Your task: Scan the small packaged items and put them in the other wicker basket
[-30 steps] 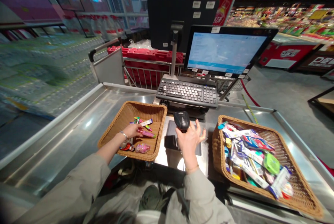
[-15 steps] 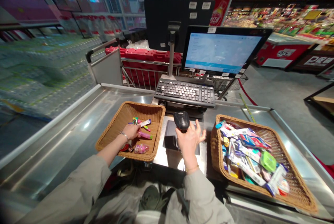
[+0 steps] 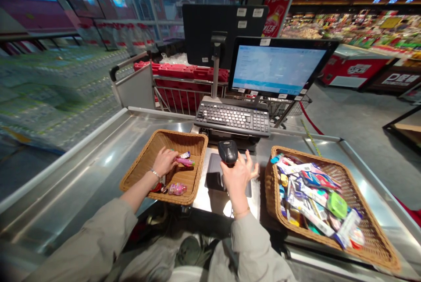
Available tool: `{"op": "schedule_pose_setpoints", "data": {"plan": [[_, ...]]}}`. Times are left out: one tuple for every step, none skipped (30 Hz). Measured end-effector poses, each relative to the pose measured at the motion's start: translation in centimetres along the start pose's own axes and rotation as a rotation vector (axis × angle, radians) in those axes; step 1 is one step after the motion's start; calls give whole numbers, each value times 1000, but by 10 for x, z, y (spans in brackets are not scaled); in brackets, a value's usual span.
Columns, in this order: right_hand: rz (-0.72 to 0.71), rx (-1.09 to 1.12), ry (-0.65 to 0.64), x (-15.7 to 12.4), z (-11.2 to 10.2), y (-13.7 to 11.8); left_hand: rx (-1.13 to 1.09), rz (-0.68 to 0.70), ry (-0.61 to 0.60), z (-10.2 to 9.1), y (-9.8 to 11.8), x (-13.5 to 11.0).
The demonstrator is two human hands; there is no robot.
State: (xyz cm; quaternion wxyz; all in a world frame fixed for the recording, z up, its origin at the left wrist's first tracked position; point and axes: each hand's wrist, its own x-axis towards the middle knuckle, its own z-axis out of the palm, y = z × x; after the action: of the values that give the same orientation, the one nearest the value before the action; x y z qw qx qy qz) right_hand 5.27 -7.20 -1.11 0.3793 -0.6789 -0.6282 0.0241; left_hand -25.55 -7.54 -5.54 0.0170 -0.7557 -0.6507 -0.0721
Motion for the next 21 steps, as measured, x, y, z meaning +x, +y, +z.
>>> {"op": "schedule_pose_setpoints", "data": {"plan": [[-4, 6, 6, 0, 0, 1, -3, 15, 33, -2, 0, 0], [-10, 12, 15, 1, 0, 1, -2, 31, 68, -3, 1, 1], [-17, 18, 23, 1, 0, 2, 3, 47, 104, -5, 1, 2], [-24, 24, 30, 2, -1, 2, 10, 59, 143, -7, 2, 3], [-31, 30, 35, 2, -1, 2, 17, 66, 185, -9, 4, 5], [-37, 34, 37, 3, -1, 2, 21, 70, 228, -11, 5, 7], [-42, 38, 38, 3, -2, 2, 20, 69, 270, -14, 8, 9], [-46, 39, 39, 4, -3, 2, 16, 66, 310, -16, 11, 11], [-49, 40, 41, 4, -3, 1, 12, 62, 342, -19, 15, 14], [-52, 40, 43, 5, -4, 0, 14, 58, 363, -22, 20, 16], [-53, 38, 44, 5, -5, -1, 24, 53, 370, -24, 25, 18], [-54, 36, 44, 5, -6, -1, 44, 48, 361, -27, 31, 20], [-55, 33, 43, 5, -7, -2, 70, 40, 339, -29, 37, 22], [-55, 30, 43, 5, -8, -2, 97, 30, 308, -31, 43, 24], [-54, 30, 45, 5, -9, -1, 121, 18, 275, -33, 48, 25], [-53, 32, 50, 6, -10, -1, 138, 5, 244, -33, 53, 26], [-53, 34, 57, 6, -10, 0, 146, -11, 222, -33, 58, 27], [-54, 36, 64, 6, -11, 1, 146, -28, 210, -32, 61, 27], [-54, 35, 70, 6, -11, 2, 140, -44, 205, -31, 64, 27], [-54, 32, 74, 5, -11, 3, 131, -56, 201, -29, 66, 27], [-55, 28, 73, 5, -12, 4, 120, -61, 193, -28, 67, 28]]}}
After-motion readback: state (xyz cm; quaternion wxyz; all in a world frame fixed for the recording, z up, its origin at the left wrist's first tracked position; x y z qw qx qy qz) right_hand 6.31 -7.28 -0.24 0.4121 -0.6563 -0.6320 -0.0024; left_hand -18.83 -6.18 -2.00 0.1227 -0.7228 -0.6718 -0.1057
